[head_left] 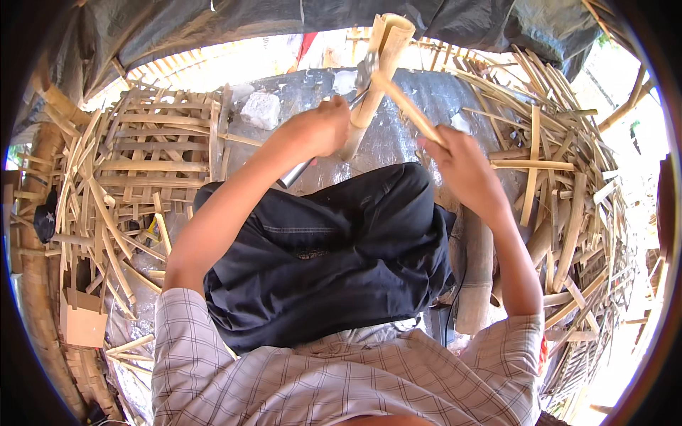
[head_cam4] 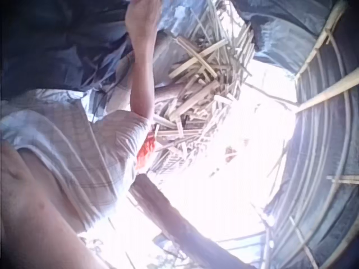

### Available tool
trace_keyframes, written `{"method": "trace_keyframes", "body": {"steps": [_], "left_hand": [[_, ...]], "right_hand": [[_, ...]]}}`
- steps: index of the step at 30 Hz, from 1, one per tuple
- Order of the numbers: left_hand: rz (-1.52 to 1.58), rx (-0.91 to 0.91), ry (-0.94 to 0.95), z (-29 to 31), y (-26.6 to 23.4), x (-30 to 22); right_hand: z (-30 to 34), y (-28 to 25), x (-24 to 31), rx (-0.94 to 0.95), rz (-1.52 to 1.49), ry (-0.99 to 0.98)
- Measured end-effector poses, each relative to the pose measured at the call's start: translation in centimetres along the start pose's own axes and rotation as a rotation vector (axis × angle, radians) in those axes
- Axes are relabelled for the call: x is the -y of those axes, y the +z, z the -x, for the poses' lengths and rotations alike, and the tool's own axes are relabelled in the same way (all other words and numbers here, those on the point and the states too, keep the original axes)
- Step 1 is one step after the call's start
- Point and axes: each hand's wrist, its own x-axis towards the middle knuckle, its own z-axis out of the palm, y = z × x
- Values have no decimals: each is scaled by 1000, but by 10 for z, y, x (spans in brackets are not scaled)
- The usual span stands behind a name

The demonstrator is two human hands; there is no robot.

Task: The person shapes a bamboo tube by holding a chisel against its top edge and striking the tool with a hammer to split or carve the wood.

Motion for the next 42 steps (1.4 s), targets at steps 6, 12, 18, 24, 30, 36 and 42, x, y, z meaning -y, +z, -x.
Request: {"method": "trace_keyframes", "body": {"steps": [6, 12, 18, 24, 30, 36, 42], "left_hand": [[145, 124, -43, 1, -18, -7], [149, 145, -43, 1, -7, -9], [202, 161, -59, -3, -15, 2], [198, 104, -69, -8, -10, -2], [186, 126, -82, 1, -4, 12], [233, 204, -92, -7, -17, -4], [326, 153, -39, -14, 15, 13]], "right_hand": [[-4, -3, 38, -388, -299, 128], [14, 50, -39, 20, -76, 39], [-14, -20, 48, -362, -313, 129], [4, 59, -57, -47, -56, 27], [-4, -5, 26, -37, -80, 168], [-6, 64, -40, -150, -42, -203], [6, 92, -32, 144, -176, 257]]}}
